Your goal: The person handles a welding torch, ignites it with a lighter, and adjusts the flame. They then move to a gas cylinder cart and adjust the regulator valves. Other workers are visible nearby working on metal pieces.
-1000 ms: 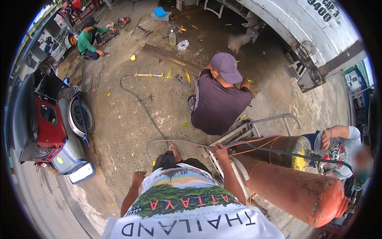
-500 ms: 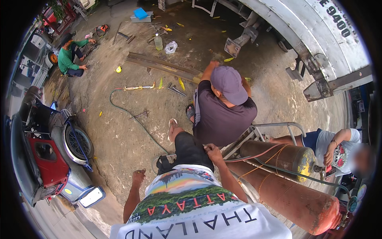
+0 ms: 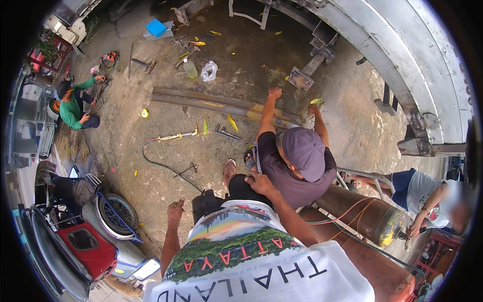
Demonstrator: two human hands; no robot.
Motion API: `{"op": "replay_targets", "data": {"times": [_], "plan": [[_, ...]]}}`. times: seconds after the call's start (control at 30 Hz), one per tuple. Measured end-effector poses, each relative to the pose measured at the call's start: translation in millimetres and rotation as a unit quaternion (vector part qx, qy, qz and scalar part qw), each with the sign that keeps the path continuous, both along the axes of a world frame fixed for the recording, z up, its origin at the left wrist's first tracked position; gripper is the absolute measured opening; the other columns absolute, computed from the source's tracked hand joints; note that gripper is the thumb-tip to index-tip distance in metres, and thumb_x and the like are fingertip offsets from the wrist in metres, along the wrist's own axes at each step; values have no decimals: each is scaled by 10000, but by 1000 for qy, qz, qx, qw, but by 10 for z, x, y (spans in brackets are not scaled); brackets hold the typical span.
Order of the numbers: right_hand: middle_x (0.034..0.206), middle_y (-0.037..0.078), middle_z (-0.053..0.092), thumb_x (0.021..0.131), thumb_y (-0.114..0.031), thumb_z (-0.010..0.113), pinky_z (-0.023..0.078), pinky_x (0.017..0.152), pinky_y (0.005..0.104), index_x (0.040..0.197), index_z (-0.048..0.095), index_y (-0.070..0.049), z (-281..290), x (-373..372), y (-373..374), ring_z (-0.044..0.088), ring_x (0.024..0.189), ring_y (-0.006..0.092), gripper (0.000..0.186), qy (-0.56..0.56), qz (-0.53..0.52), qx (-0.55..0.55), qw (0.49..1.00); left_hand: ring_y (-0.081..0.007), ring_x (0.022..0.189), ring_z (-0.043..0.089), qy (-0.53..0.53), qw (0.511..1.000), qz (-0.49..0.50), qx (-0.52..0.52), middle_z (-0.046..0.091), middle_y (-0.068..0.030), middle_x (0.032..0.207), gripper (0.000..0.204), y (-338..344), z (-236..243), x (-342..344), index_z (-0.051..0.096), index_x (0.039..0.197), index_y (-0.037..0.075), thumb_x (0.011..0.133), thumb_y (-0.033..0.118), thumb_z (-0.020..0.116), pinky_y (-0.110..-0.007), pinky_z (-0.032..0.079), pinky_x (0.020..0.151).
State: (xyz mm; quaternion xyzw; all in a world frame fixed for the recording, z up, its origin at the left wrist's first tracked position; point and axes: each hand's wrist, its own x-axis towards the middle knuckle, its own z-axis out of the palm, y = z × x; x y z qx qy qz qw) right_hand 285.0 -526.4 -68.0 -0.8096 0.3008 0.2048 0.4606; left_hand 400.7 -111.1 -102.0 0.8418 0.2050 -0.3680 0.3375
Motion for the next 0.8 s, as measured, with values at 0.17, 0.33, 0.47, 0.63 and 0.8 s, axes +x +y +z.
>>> {"op": "replay_targets", "data": {"times": [0.17, 0.33, 0.47, 0.63, 0.8], "plan": [[1089, 238, 695, 937, -351, 615, 499, 941, 458, 1120, 695, -60, 99, 570, -219, 663, 1063, 392, 352, -16, -4, 1, 1000, -201, 615, 568, -43, 999, 14, -20, 630, -97, 648, 594, -255, 235, 508, 694, 882, -21, 836, 571, 704, -373, 476, 658], [869, 185, 728, 921, -343, 649, 536, 775, 415, 1024, 714, -9, -483, 417, -383, 724, 856, 313, 355, -59, -50, -51, 996, -305, 891, 706, -9, 990, -121, 78, 728, -187, 860, 615, -256, -8, 973, 729, 829, -9, 819, 605, 700, -417, 530, 848], [981, 228, 722, 937, -342, 606, 537, 809, 469, 1040, 707, -43, -833, 364, -544, 719, 929, 358, 332, -57, 31, -10, 998, -333, 889, 706, 26, 993, -66, 96, 728, -193, 851, 582, -62, -137, 957, 738, 814, 7, 827, 588, 698, -422, 540, 840], [983, 231, 719, 937, -344, 605, 535, 813, 478, 1042, 700, -41, -700, 1267, -951, 713, 932, 369, 335, -30, -9, -15, 999, -365, 938, 700, -4, 990, -107, 87, 736, -193, 922, 592, -49, -601, 997, 762, 919, 20, 871, 597, 637, -445, 544, 847], [985, 234, 716, 936, -347, 604, 533, 817, 487, 1045, 693, -39, -581, 1794, -1230, 707, 936, 380, 338, -18, -60, -33, 998, -402, 1141, 642, 68, 993, -55, 74, 686, -252, 1166, 715, -262, -750, 1260, 732, 1097, 10, 794, 655, 671, -438, 520, 969]]}}
